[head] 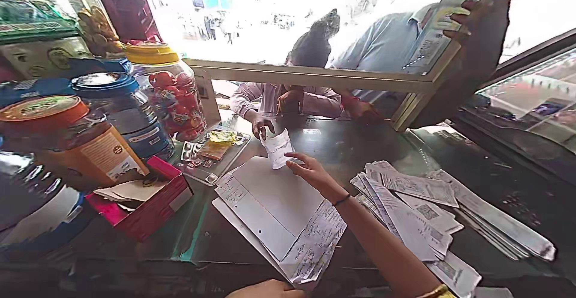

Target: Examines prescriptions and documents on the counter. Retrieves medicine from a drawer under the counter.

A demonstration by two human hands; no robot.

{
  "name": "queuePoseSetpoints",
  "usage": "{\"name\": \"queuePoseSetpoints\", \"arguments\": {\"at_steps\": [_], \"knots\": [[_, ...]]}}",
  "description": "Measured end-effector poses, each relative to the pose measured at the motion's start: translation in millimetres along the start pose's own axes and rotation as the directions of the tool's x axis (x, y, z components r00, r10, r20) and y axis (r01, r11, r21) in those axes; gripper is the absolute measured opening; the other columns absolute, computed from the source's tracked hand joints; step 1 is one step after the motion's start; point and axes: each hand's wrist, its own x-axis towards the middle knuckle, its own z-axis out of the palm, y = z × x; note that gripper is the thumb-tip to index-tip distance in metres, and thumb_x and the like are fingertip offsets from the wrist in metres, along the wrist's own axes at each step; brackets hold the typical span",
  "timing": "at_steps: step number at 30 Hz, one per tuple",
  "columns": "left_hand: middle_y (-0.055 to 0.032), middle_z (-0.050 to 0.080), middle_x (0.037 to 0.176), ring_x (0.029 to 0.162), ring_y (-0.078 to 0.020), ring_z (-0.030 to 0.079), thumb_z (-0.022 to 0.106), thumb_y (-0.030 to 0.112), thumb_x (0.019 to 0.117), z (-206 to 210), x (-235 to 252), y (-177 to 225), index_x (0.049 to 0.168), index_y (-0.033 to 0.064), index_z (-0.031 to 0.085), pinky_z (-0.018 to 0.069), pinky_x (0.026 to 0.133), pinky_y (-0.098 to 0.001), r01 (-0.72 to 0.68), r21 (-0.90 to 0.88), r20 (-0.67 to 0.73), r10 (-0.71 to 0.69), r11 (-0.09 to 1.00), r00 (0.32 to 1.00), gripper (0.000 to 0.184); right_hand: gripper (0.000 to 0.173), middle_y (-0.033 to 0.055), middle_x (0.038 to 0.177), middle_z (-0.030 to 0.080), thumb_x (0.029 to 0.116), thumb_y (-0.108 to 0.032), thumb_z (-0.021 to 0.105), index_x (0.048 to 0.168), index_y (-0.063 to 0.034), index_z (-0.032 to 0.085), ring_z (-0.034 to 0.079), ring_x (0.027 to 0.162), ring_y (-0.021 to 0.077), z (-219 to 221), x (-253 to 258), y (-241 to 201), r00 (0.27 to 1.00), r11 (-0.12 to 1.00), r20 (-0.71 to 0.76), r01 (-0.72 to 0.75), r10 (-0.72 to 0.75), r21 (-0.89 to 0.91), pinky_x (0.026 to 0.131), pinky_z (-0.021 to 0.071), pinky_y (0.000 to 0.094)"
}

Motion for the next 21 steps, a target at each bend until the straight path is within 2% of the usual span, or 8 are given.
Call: {"name": "queuePoseSetpoints", "arguments": {"at_steps": [4,6,8,11,14,16,19,21], "knots": [[-0.0261,0.073,0.106,0.087,-0.0435,0.073,0.054,-0.011,0.0918,4,5,24,0.126,0.005,0.071,0.0567,0.075,-0.0596,0.182,0.177,-0.149,-0.156,0.967,0.976,0.041,0.045,0.0243,0.143,0.055,0.1015,-0.018,0.063,0.139,0.0061,0.056,0.064,0.117,0.0272,-3,-3,-3,1.0,0.997,0.002,0.02,-0.02,-0.073,0.101,0.0514,0.0393],[-0.016,0.075,0.108,0.089,-0.0294,0.075,0.05,-0.002,0.1004,1,-9,32,0.129,0.0126,0.071,0.0599,0.075,-0.0467,0.166,0.246,-0.187,-0.122,0.955,0.975,0.038,0.041,0.0236,0.141,0.056,0.1012,-0.015,0.063,0.136,0.0059,0.059,0.065,0.113,0.0236,-7,-19,-10,0.995,0.99,-0.026,0.088,-0.092,-0.109,0.097,0.0531,0.0352],[-0.01,0.076,0.116,0.099,-0.0171,0.075,0.047,0.008,0.1068,-8,-21,46,0.127,0.0115,0.071,0.0597,0.083,-0.0338,0.168,0.291,-0.281,-0.084,0.942,0.956,0.032,0.038,0.0216,0.137,0.059,0.1009,-0.016,0.061,0.133,0.0043,0.062,0.067,0.109,0.0185,-16,-42,-14,0.984,0.98,-0.042,0.17,-0.175,-0.106,0.094,0.0551,0.0303],[-0.0035,0.075,0.113,0.107,-0.0061,0.07,0.053,0.026,0.1068,-14,-21,56,0.117,0.01,0.071,0.0553,0.095,-0.0212,0.243,0.343,-0.611,0.019,0.907,0.791,0.026,0.037,0.0165,0.13,0.065,0.1001,-0.02,0.058,0.128,0.0033,0.067,0.069,0.105,0.0092,-25,-91,-10,0.952,0.954,-0.061,0.297,-0.299,-0.042,0.09,0.0584,0.0244],[0.0018,0.073,0.114,0.113,-0.0069,0.067,0.055,0.031,0.1058,-25,3,41,0.114,0.0146,0.069,0.0565,0.097,-0.0239,0.28,0.372,-0.835,0.187,0.885,0.518,0.023,0.036,0.0157,0.129,0.066,0.0978,-0.012,0.058,0.128,0.0055,0.066,0.07,0.109,0.0069,-22,-137,10,0.919,0.919,-0.028,0.394,-0.394,0.021,0.088,0.0605,0.0224],[-0.001,0.074,0.111,0.116,-0.0101,0.066,0.053,0.028,0.1069,-30,19,32,0.109,0.0108,0.071,0.0537,0.102,-0.027,0.313,0.39,-0.877,0.245,0.866,0.414,0.025,0.039,0.0177,0.134,0.064,0.0944,-0.003,0.055,0.131,0.0079,0.064,0.068,0.114,0.0101,-16,-161,30,0.914,0.914,0.046,0.4,-0.403,0.061,0.091,0.0605,0.0251],[-0.0019,0.077,0.107,0.118,-0.0142,0.065,0.052,0.032,0.1066,-34,42,15,0.099,0.0111,0.076,0.0477,0.106,-0.0319,0.464,0.408,-0.9,0.261,0.786,0.349,0.032,0.043,0.0242,0.139,0.059,0.0896,0.005,0.055,0.131,0.012,0.061,0.068,0.117,0.0154,-8,-180,41,0.933,0.94,0.111,0.338,-0.341,0.044,0.093,0.0599,0.0275],[-0.0037,0.076,0.113,0.122,-0.0228,0.065,0.056,0.044,0.1011,-31,46,7,0.102,0.013,0.078,0.0453,0.11,-0.0453,0.63,0.379,-0.897,0.099,0.678,0.432,0.038,0.046,0.0268,0.141,0.055,0.0885,0.005,0.057,0.134,0.0144,0.058,0.066,0.12,0.0166,-5,-184,41,0.943,0.953,0.14,0.302,-0.301,0.017,0.095,0.0593,0.0268]]}}
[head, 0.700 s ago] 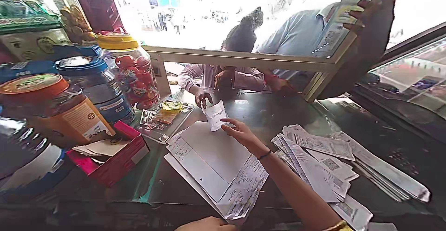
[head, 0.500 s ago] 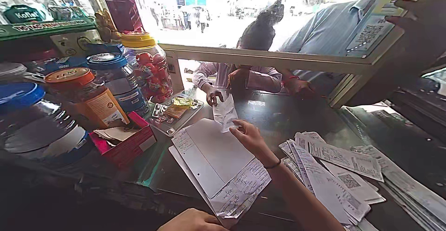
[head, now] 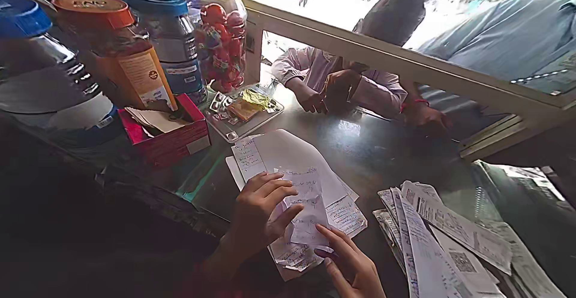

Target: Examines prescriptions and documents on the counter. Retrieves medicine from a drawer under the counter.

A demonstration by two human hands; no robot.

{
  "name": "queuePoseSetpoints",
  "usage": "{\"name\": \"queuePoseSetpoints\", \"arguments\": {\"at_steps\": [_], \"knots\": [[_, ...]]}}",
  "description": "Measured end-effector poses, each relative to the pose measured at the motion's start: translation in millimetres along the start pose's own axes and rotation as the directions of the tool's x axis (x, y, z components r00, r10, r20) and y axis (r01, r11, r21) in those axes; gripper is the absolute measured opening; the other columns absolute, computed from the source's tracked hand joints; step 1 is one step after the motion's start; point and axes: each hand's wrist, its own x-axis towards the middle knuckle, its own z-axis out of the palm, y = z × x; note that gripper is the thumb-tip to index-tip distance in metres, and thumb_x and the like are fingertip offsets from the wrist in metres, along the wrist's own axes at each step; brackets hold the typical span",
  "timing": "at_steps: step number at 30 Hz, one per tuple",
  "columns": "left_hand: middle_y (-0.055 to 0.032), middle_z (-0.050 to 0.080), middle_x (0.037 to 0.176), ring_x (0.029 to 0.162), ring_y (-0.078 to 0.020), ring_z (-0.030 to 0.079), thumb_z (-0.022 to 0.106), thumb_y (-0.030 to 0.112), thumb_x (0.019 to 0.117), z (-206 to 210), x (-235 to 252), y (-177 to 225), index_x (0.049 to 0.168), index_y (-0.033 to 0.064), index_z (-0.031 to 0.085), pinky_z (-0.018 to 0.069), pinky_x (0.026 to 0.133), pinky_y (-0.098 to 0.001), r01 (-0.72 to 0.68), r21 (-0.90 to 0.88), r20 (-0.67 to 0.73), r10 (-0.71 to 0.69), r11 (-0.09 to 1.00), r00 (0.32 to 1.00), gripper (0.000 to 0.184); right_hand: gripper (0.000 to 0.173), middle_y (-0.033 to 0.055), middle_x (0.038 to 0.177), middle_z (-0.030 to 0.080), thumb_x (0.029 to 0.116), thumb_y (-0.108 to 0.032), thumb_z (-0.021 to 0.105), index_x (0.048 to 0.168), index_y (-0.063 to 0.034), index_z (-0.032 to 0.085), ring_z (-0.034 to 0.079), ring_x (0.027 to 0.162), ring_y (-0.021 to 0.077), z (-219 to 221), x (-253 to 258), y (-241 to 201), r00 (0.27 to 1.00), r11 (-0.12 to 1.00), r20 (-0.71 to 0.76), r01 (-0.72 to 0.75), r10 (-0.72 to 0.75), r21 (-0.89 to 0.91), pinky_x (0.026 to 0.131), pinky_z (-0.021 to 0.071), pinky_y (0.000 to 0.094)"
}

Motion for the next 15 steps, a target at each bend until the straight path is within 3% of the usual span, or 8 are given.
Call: {"name": "queuePoseSetpoints", "arguments": {"at_steps": [2,4,6,7,9,11,13,15], "knots": [[-0.0112,0.067,0.134,0.137,-0.0358,0.054,0.066,0.053,0.0915,-3,-3,-4,0.122,0.0088,0.073,0.0356,0.115,-0.061,0.091,0.103,0.357,-0.123,0.99,0.926,0.054,0.047,0.0284,0.14,0.055,0.0905,0.002,0.058,0.136,0.0156,0.055,0.067,0.119,0.0167,-1,-2,2,1.0,0.999,0.013,-0.027,0.028,-0.038,0.094,0.0593,0.0263],[-0.0086,0.058,0.148,0.144,-0.0374,0.045,0.075,0.054,0.083,-9,-5,-13,0.138,0.0099,0.064,0.0295,0.115,-0.0671,0.13,0.137,0.518,-0.183,0.982,0.836,0.071,0.044,0.0272,0.132,0.063,0.094,-0.004,0.058,0.133,0.0155,0.057,0.071,0.109,0.0148,-5,0,0,0.998,0.985,-0.029,-0.068,0.064,-0.158,0.09,0.0605,0.0257],[-0.0065,0.053,0.153,0.147,-0.0369,0.041,0.072,0.06,0.0821,-13,-8,-19,0.144,0.0111,0.059,0.026,0.115,-0.07,0.116,0.148,0.542,-0.178,0.982,0.821,0.08,0.039,0.022,0.118,0.071,0.097,-0.009,0.056,0.129,0.0122,0.062,0.075,0.094,0.0141,-5,7,-15,0.987,0.907,-0.138,-0.128,0.079,-0.4,0.08,0.0616,0.0257],[-0.0067,0.052,0.154,0.148,-0.037,0.039,0.069,0.062,0.0833,-12,-11,-21,0.145,0.0106,0.058,0.0252,0.115,-0.0702,0.109,0.136,0.541,-0.166,0.985,0.825,0.081,0.038,0.0217,0.117,0.071,0.0972,-0.012,0.056,0.127,0.0097,0.066,0.074,0.092,0.0187,-2,11,-24,0.981,0.821,-0.192,-0.136,0.032,-0.555,0.079,0.0601,0.0288],[-0.0082,0.051,0.155,0.149,-0.0376,0.037,0.067,0.063,0.0844,-10,-12,-24,0.145,0.0093,0.057,0.0245,0.115,-0.0702,0.099,0.102,0.539,-0.139,0.99,0.831,0.082,0.037,0.0239,0.124,0.07,0.0978,-0.017,0.053,0.121,0.0061,0.07,0.069,0.109,0.0323,8,24,-34,0.972,0.652,-0.202,-0.073,-0.124,-0.755,0.09,0.0541,0.0379],[-0.0077,0.05,0.156,0.15,-0.0366,0.035,0.065,0.065,0.0847,-9,-12,-26,0.146,0.0099,0.056,0.0236,0.117,-0.0692,0.094,0.095,0.541,-0.131,0.991,0.831,0.083,0.037,0.0227,0.131,0.067,0.101,-0.018,0.047,0.12,0.0015,0.072,0.06,0.126,0.037,21,38,-34,0.969,0.566,-0.069,0.08,-0.237,-0.82,0.105,0.0458,0.0415],[-0.0085,0.051,0.155,0.149,-0.035,0.037,0.066,0.065,0.0836,-8,-12,-26,0.145,0.0092,0.057,0.0246,0.116,-0.0691,0.08,0.099,0.528,-0.12,0.992,0.841,0.083,0.039,0.0179,0.137,0.065,0.1045,-0.022,0.044,0.123,-0.0012,0.071,0.058,0.132,0.035,39,52,-28,0.949,0.498,0.106,0.249,-0.297,-0.831,0.11,0.0436,0.042],[-0.0085,0.054,0.152,0.148,-0.0297,0.041,0.071,0.059,0.0789,-9,-13,-26,0.138,0.0063,0.062,0.0246,0.117,-0.0671,0.076,0.096,0.52,-0.115,0.992,0.847,0.08,0.054,0.0149,0.144,0.062,0.1086,-0.036,0.035,0.133,0.001,0.065,0.056,0.137,0.0305,57,61,-19,0.926,0.488,0.247,0.363,-0.286,-0.794,0.114,0.0415,0.0426]]}}
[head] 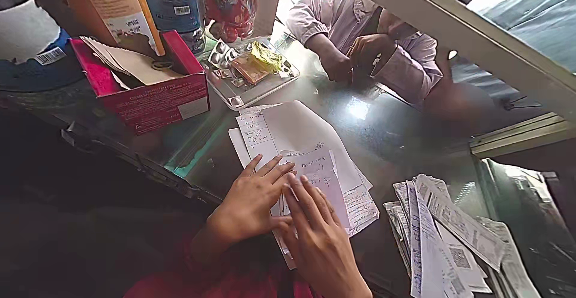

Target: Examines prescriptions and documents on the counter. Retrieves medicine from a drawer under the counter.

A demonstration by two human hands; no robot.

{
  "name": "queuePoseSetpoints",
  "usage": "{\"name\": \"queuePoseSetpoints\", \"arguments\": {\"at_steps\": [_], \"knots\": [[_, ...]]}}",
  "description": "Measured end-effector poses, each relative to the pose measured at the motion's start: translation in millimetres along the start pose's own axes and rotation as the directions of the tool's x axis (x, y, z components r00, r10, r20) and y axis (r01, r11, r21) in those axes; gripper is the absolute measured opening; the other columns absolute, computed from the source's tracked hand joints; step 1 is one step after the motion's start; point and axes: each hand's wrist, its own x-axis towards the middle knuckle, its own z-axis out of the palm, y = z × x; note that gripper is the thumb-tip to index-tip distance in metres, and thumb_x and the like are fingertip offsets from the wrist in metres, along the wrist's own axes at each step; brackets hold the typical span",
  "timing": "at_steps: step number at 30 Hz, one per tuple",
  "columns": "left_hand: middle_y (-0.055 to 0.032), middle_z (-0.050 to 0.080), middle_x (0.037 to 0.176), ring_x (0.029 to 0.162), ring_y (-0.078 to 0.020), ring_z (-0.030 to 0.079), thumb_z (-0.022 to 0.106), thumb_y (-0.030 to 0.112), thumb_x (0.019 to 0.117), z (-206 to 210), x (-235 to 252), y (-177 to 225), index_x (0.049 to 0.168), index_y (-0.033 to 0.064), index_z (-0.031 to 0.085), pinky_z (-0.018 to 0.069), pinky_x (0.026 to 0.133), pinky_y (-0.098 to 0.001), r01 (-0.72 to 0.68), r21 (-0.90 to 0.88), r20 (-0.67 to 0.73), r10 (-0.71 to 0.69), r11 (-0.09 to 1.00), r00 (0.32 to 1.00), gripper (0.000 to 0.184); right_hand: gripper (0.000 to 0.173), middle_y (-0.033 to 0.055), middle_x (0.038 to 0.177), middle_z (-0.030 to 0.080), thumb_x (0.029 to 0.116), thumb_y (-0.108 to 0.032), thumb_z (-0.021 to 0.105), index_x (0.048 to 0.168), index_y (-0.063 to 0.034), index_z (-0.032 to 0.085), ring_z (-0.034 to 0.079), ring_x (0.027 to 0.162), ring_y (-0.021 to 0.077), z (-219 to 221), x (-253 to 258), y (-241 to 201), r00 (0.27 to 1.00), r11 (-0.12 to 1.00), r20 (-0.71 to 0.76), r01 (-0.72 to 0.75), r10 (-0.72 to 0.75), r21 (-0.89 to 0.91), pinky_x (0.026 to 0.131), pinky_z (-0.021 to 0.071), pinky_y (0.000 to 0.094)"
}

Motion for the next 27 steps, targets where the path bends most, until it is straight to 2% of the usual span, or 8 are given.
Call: {"name": "queuePoseSetpoints", "arguments": {"at_steps": [2,4,7,10,13,17,24,27], "knots": [[-0.0089,0.054,0.152,0.148,-0.0253,0.042,0.078,0.052,0.0769,-4,0,0,0.135,0.0027,0.062,0.0212,0.12,-0.0632,0.018,-0.032,0.033,-0.017,0.999,0.999,0.078,0.079,0.0179,0.151,0.053,0.1068,-0.057,0.022,0.145,0.0046,0.053,0.049,0.143,0.0338,14,2,1,0.994,0.997,0.108,-0.036,0.028,0.074,0.116,0.0372,0.0521],[-0.01,0.053,0.152,0.146,-0.0267,0.044,0.063,0.068,0.0825,-2,0,-3,0.143,0.0028,0.056,0.0255,0.118,-0.0643,-0.016,0.026,0.021,0.016,1.0,1.0,0.089,0.095,0.0212,0.156,0.046,0.1012,-0.07,0.015,0.15,0.0063,0.046,0.044,0.146,0.039,22,-2,14,0.966,0.985,0.212,-0.165,0.149,0.057,0.117,0.0317,0.0613],[-0.009,0.051,0.155,0.148,-0.0258,0.041,0.071,0.065,0.0791,-1,1,-4,0.147,0.0047,0.052,0.024,0.119,-0.0633,-0.002,0.023,0.04,0.001,1.0,0.999,0.093,0.088,0.0201,0.161,0.039,0.1026,-0.066,0.018,0.155,0.0011,0.041,0.037,0.15,0.0376,20,-17,41,0.9,0.938,0.272,-0.344,0.339,-0.033,0.119,0.0241,0.0646],[-0.0077,0.05,0.155,0.148,-0.0234,0.041,0.07,0.067,0.0762,0,0,-4,0.147,0.0056,0.053,0.0262,0.119,-0.0608,-0.01,0.058,0.021,0.009,0.998,1.0,0.095,0.09,0.0268,0.163,0.032,0.1025,-0.066,0.019,0.156,0.0047,0.036,0.03,0.152,0.0433,8,-28,53,0.832,0.871,0.261,-0.475,0.491,-0.124,0.118,0.0187,0.07],[-0.0081,0.05,0.156,0.148,-0.0232,0.042,0.065,0.073,0.0768,1,0,-4,0.147,0.0053,0.053,0.0273,0.119,-0.06,-0.018,0.093,0.008,0.017,0.996,1.0,0.098,0.087,0.0308,0.159,0.035,0.1053,-0.06,0.019,0.153,0.0102,0.038,0.034,0.149,0.0467,4,-24,35,0.888,0.916,0.225,-0.387,0.401,-0.106,0.116,0.0203,0.0724],[-0.0081,0.052,0.154,0.146,-0.0218,0.045,0.062,0.074,0.0767,2,0,-6,0.144,0.0046,0.056,0.0292,0.118,-0.0602,-0.036,0.113,-0.007,0.037,0.993,0.999,0.097,0.073,0.0138,0.162,0.04,0.1087,-0.051,0.012,0.156,-0.0036,0.042,0.034,0.152,0.0331,17,-18,10,0.938,0.972,0.276,-0.231,0.208,0.053,0.121,0.018,0.0636],[-0.0069,0.049,0.156,0.148,-0.0225,0.042,0.061,0.076,0.0768,2,-1,-8,0.147,0.0057,0.053,0.0274,0.119,-0.0599,-0.036,0.113,0.001,0.036,0.993,0.999,0.1,0.085,0.0245,0.161,0.037,0.1054,-0.061,0.016,0.155,0.005,0.037,0.034,0.151,0.0398,3,-42,50,0.831,0.863,0.235,-0.491,0.504,-0.114,0.119,0.0198,0.0683],[-0.0072,0.05,0.155,0.147,-0.0224,0.043,0.06,0.077,0.0766,3,-2,-8,0.147,0.0056,0.054,0.0281,0.119,-0.0597,-0.042,0.122,-0.01,0.044,0.992,0.999,0.101,0.084,0.0296,0.157,0.041,0.1063,-0.058,0.023,0.15,0.0115,0.042,0.039,0.147,0.0439,0,-38,34,0.876,0.885,0.123,-0.46,0.466,-0.074,0.117,0.0261,0.0656]]}}
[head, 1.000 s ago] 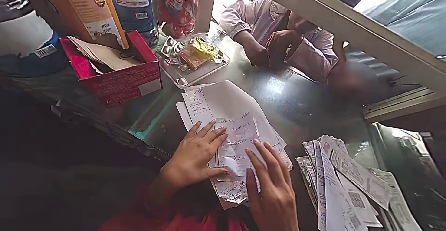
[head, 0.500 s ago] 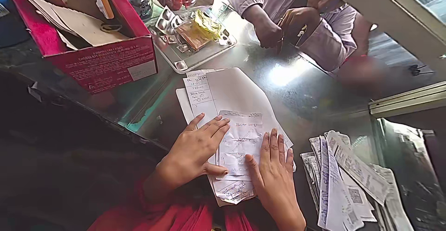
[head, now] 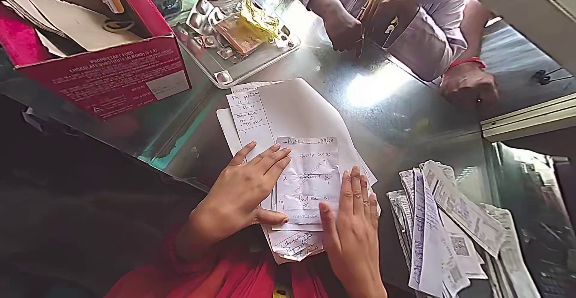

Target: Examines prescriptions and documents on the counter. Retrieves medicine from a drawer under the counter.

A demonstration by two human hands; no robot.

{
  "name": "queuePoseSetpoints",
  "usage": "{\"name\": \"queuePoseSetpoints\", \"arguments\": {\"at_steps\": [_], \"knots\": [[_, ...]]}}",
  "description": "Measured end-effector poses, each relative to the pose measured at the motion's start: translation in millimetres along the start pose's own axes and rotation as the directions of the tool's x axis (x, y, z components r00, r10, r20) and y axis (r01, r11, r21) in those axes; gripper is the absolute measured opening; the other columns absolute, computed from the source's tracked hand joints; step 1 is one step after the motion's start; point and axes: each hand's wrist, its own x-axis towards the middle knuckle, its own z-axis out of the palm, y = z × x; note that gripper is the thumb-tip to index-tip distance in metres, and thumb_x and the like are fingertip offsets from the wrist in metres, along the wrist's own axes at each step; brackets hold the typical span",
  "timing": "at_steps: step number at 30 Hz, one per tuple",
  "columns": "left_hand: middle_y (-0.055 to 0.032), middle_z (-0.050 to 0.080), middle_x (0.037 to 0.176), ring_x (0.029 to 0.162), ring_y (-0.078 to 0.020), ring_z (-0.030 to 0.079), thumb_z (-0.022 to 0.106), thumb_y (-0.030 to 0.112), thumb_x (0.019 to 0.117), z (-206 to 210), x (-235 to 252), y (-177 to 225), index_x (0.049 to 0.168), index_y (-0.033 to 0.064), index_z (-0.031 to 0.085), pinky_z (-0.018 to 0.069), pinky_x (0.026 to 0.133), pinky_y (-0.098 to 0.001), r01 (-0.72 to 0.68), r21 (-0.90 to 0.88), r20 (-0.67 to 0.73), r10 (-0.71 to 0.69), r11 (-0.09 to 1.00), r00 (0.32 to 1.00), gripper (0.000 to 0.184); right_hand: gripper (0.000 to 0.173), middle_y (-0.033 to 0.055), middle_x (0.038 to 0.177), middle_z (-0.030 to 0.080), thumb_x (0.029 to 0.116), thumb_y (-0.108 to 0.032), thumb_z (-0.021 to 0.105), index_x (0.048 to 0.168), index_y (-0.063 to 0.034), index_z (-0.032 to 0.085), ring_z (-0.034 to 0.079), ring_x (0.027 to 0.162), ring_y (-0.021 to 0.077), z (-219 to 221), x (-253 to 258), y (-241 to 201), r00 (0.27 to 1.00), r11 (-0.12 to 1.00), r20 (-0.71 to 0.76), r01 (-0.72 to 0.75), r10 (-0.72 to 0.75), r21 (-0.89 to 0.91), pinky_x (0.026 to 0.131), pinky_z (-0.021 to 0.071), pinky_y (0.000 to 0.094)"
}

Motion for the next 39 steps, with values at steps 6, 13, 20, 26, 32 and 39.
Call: {"name": "queuePoseSetpoints", "arguments": {"at_steps": [6,13,20,26,32,39], "knots": [[-0.0078,0.052,0.154,0.146,-0.0226,0.044,0.062,0.076,0.0754,0,-1,0,0.146,0.0055,0.055,0.0263,0.119,-0.0616,-0.006,-0.026,-0.012,0.005,1.0,1.0,0.1,0.079,0.0158,0.158,0.046,0.1068,-0.058,0.017,0.153,-0.0014,0.047,0.04,0.148,0.0381,10,2,-12,0.987,0.991,0.092,0.132,-0.133,0.023,0.115,0.0226,0.0717],[-0.007,0.052,0.154,0.147,-0.0221,0.043,0.063,0.075,0.0745,-1,-1,-1,0.145,0.0063,0.056,0.0273,0.119,-0.0593,-0.029,-0.035,-0.002,0.029,0.999,1.0,0.099,0.055,0.0227,0.146,0.056,0.0996,-0.03,0.041,0.138,0.0023,0.061,0.057,0.131,0.0399,-12,-2,15,0.999,0.999,0.042,-0.013,0.011,0.047,0.103,0.0443,0.0561],[-0.007,0.054,0.153,0.146,-0.0225,0.045,0.059,0.078,0.0757,1,-1,-2,0.144,0.0063,0.057,0.0279,0.119,-0.0597,-0.042,-0.02,-0.02,0.041,0.999,0.999,0.099,0.047,0.0264,0.14,0.06,0.1034,-0.023,0.044,0.136,0.0078,0.06,0.059,0.13,0.0387,-9,1,-7,0.989,0.984,-0.092,0.128,-0.117,0.121,0.106,0.0465,0.0465],[-0.006,0.052,0.155,0.147,-0.0206,0.043,0.058,0.078,0.0754,-1,0,-3,0.145,0.0067,0.056,0.0268,0.119,-0.059,-0.046,-0.009,-0.003,0.046,0.999,0.999,0.1,0.09,0.0202,0.156,0.047,0.1039,-0.065,0.012,0.151,0.0039,0.046,0.043,0.147,0.0325,10,-12,-13,0.966,0.974,0.122,0.224,-0.228,0.046,0.119,0.0274,0.0566],[-0.0073,0.053,0.153,0.146,-0.0208,0.045,0.058,0.077,0.0767,0,-2,-4,0.145,0.0064,0.056,0.0264,0.12,-0.0585,-0.073,-0.033,-0.009,0.073,0.997,0.997,0.098,0.049,0.0208,0.134,0.066,0.1086,-0.026,0.036,0.133,0.0061,0.064,0.064,0.124,0.0317,-17,-5,16,1.0,0.979,-0.014,0.027,-0.024,0.204,0.104,0.0483,0.0426],[-0.0071,0.053,0.153,0.146,-0.0213,0.045,0.058,0.078,0.0772,1,-3,-4,0.144,0.0064,0.057,0.0263,0.12,-0.0586,-0.079,-0.025,-0.013,0.079,0.997,0.997,0.098,0.047,0.0147,0.102,0.075,0.1093,-0.028,0.041,0.124,0.0077,0.068,0.068,0.094,0.0143,-9,10,14,0.977,0.917,-0.149,-0.085,0.154,0.389,0.085,0.0524,0.0275]]}}
